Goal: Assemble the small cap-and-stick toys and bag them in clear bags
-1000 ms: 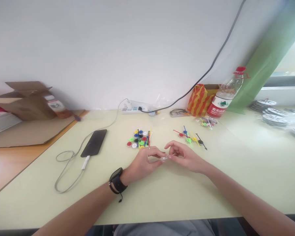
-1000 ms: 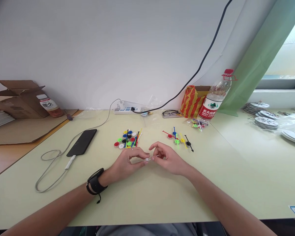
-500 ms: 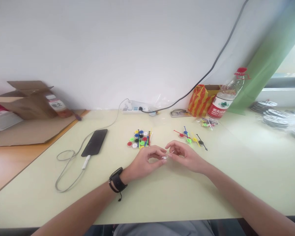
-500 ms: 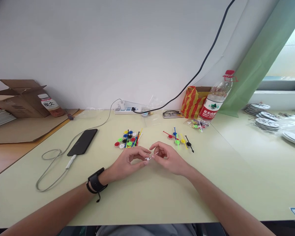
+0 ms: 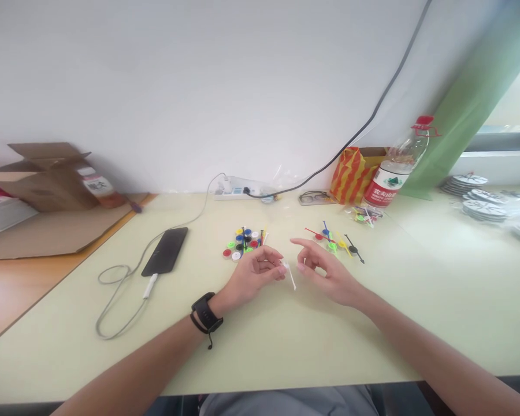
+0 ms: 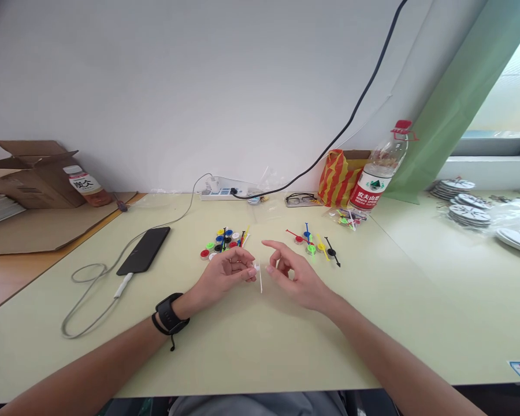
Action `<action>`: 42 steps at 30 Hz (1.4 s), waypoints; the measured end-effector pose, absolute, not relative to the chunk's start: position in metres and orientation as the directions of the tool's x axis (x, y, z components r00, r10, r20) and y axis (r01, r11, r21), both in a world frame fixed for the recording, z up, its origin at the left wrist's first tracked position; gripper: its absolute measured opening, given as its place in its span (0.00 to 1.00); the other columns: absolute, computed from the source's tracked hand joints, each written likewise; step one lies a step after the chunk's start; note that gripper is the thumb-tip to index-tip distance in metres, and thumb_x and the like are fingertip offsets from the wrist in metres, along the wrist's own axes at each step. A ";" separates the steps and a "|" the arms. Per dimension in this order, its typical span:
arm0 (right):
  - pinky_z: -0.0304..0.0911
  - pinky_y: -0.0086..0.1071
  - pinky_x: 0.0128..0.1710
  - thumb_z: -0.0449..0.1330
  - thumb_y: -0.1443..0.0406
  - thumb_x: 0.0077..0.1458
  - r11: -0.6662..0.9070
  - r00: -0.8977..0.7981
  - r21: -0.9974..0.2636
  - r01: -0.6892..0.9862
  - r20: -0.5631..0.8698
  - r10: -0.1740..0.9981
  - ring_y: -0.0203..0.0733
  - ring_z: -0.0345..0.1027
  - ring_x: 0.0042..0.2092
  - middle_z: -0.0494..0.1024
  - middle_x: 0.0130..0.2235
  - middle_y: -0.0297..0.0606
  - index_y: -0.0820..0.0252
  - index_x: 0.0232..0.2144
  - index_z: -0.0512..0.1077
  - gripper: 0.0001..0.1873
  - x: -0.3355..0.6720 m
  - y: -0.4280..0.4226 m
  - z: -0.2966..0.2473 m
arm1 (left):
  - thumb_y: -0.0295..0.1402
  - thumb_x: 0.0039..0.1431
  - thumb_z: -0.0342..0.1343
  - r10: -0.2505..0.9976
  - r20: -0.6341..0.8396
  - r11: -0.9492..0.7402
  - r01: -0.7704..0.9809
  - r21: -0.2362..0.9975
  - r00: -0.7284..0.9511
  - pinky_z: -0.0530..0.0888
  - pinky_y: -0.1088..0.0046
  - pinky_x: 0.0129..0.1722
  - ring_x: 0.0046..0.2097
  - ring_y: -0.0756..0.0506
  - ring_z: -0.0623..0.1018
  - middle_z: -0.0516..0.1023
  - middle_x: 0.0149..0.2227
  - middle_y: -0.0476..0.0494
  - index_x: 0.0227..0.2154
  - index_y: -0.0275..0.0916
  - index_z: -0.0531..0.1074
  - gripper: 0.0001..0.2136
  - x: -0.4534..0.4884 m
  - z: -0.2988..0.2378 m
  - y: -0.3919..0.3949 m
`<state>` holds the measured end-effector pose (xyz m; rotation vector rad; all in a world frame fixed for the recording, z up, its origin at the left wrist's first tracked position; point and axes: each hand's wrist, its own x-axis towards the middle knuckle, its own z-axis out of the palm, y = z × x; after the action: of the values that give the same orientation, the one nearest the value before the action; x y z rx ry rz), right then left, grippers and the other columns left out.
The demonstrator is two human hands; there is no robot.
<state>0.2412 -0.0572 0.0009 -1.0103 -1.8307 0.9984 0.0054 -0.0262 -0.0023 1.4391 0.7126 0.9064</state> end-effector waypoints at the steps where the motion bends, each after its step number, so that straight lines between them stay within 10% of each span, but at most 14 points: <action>1: 0.64 0.33 0.35 0.58 0.56 0.67 0.352 -0.367 -0.903 0.248 0.249 0.896 0.36 0.64 0.33 0.71 0.41 0.34 0.49 0.61 0.64 0.22 0.240 -0.059 0.001 | 0.36 0.58 0.70 0.855 0.112 -0.071 -0.100 0.992 0.507 0.81 0.67 0.42 0.37 0.47 0.82 0.78 0.37 0.46 0.41 0.36 0.75 0.13 0.005 -0.002 -0.026; 4: 0.60 0.34 0.33 0.53 0.52 0.70 0.277 -0.430 -0.934 0.227 0.159 0.889 0.36 0.61 0.30 0.71 0.33 0.34 0.57 0.37 0.74 0.18 0.240 -0.059 0.001 | 0.35 0.57 0.71 0.857 0.116 -0.064 -0.120 0.991 0.502 0.80 0.68 0.42 0.36 0.47 0.82 0.80 0.35 0.45 0.38 0.35 0.74 0.13 0.005 -0.001 -0.026; 7: 0.55 0.35 0.31 0.44 0.50 0.73 0.209 -0.491 -0.958 0.195 0.090 0.867 0.36 0.54 0.26 0.60 0.21 0.32 0.58 0.16 0.58 0.34 0.243 -0.055 0.002 | 0.35 0.56 0.71 0.868 0.116 -0.068 -0.116 0.991 0.483 0.80 0.68 0.41 0.36 0.47 0.82 0.81 0.35 0.44 0.37 0.35 0.73 0.13 0.005 -0.001 -0.026; 15: 0.55 0.32 0.31 0.60 0.52 0.66 0.239 -0.446 -0.945 0.224 0.119 0.887 0.36 0.58 0.31 0.68 0.30 0.31 0.58 0.33 0.69 0.17 0.239 -0.053 0.003 | 0.36 0.57 0.71 0.846 0.101 -0.071 -0.078 0.994 0.523 0.79 0.67 0.44 0.38 0.47 0.82 0.80 0.34 0.46 0.37 0.36 0.74 0.13 0.007 -0.003 -0.029; 42: 0.56 0.31 0.28 0.53 0.52 0.69 0.249 -0.429 -0.896 0.368 0.074 0.900 0.37 0.60 0.28 0.70 0.28 0.30 0.55 0.36 0.64 0.14 0.243 -0.055 0.001 | 0.41 0.61 0.66 0.817 0.042 -0.144 0.133 0.980 0.574 0.78 0.67 0.46 0.41 0.44 0.82 0.84 0.38 0.41 0.38 0.37 0.80 0.12 0.011 0.003 -0.040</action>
<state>0.2427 -0.0546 0.0009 -1.1520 -1.9220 1.1377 0.0115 -0.0403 0.0034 1.6316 0.8118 0.7257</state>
